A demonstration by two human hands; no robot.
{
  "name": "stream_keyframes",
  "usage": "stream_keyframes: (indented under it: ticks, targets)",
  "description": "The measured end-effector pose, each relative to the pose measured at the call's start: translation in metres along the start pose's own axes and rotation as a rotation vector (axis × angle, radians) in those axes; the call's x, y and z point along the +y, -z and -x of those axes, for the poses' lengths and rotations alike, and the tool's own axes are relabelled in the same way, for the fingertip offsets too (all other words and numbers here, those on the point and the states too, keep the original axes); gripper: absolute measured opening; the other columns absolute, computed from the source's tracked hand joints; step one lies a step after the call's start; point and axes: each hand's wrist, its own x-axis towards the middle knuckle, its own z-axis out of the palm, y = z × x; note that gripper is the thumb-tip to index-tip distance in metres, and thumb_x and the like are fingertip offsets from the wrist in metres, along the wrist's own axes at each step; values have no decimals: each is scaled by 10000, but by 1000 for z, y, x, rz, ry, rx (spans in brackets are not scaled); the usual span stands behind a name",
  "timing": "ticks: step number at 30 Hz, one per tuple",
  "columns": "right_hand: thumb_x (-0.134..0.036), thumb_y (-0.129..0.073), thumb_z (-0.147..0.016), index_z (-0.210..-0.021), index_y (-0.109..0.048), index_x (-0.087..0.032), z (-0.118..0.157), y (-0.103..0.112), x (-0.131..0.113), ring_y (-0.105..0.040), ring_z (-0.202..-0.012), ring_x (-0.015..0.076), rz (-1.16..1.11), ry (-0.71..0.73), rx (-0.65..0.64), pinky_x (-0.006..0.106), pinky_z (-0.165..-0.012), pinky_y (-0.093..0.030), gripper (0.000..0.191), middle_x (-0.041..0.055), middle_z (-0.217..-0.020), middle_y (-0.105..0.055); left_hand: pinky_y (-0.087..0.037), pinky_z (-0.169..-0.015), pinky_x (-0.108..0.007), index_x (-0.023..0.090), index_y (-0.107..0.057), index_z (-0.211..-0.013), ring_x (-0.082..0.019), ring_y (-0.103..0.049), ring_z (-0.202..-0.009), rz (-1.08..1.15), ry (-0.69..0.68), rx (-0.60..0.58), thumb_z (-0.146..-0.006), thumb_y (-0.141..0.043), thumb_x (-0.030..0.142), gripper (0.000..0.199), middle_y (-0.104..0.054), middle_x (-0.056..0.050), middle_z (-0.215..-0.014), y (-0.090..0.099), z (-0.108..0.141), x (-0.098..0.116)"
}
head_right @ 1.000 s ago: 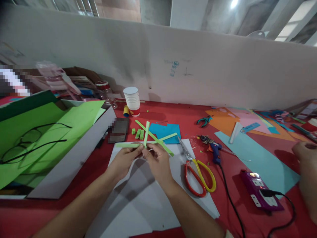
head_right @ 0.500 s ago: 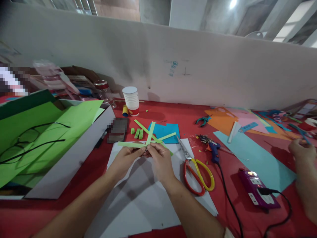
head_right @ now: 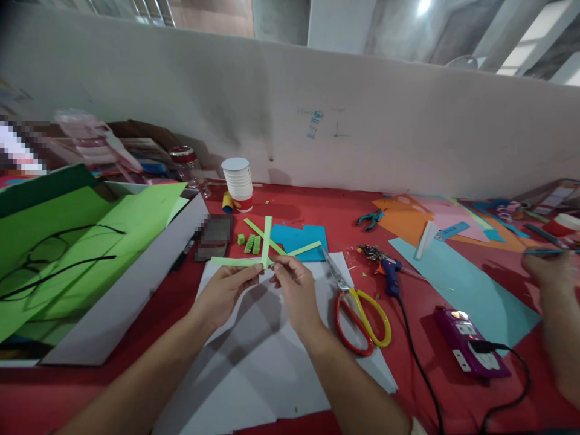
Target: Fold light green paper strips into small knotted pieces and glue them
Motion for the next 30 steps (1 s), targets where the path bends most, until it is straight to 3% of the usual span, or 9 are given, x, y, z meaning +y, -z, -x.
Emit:
stream_keyframes:
  ticks: [3, 7, 12, 17, 23, 27, 30]
  targets:
    - [-348, -647, -734, -886, -660, -185, 3, -4, 1, -551, -611, 110, 66, 1, -46, 243, -581, -455, 223, 3, -748, -628, -410, -667, -260, 165, -701, -661, -125, -541, -645, -28, -30, 4, -696, -691, 333, 172, -649, -8, -660, -3, 2, -1]
    - [-334, -638, -744, -819, -668, -180, 4, -5, 3, -579, -613, 121, 50, 20, -34, 258, -602, -486, 174, 0, -707, -630, -439, -771, -301, 173, -729, -794, -178, -600, -798, -44, -92, 3, -686, -702, 306, 174, -711, -43, -847, -4, 2, -2]
    - [-303, -627, -750, -784, -668, -174, 3, -6, 3, -576, -609, 115, 34, 19, -34, 251, -606, -492, 140, -4, -686, -625, -446, -810, -331, 174, -732, -889, -197, -616, -832, -1, -166, -21, -673, -715, 264, 235, -723, -53, -839, -2, 0, -3]
    - [-292, -651, -716, -775, -662, -168, 2, -5, 1, -587, -611, 116, 54, -24, -27, 241, -598, -496, 137, -4, -688, -634, -443, -791, -339, 159, -746, -815, -202, -622, -766, -45, -78, 11, -671, -709, 287, 196, -721, -67, -764, -1, 1, -2]
    - [-284, -707, -647, -704, -661, -162, -1, 0, -5, -580, -554, 109, 21, -80, -4, 240, -560, -485, 142, -16, -613, -615, -430, -780, -297, 166, -743, -770, -173, -611, -765, -1, 0, -117, -595, -747, 203, 179, -711, -54, -757, 4, -1, 3]
    - [-300, -714, -635, -698, -659, -161, -1, 1, -7, -569, -522, 102, 18, -103, -3, 231, -523, -471, 162, -17, -605, -616, -408, -623, -259, 152, -707, -645, -110, -530, -590, 44, 94, -54, -577, -765, 234, 122, -649, -28, -634, 6, -3, 0]
    - [-295, -709, -634, -684, -652, -158, 0, 1, -7, -560, -500, 99, 43, -102, 2, 225, -502, -459, 157, -21, -578, -604, -394, -585, -256, 153, -700, -688, -101, -505, -567, 105, 121, -22, -565, -772, 232, 163, -635, -25, -654, 6, -5, -3]
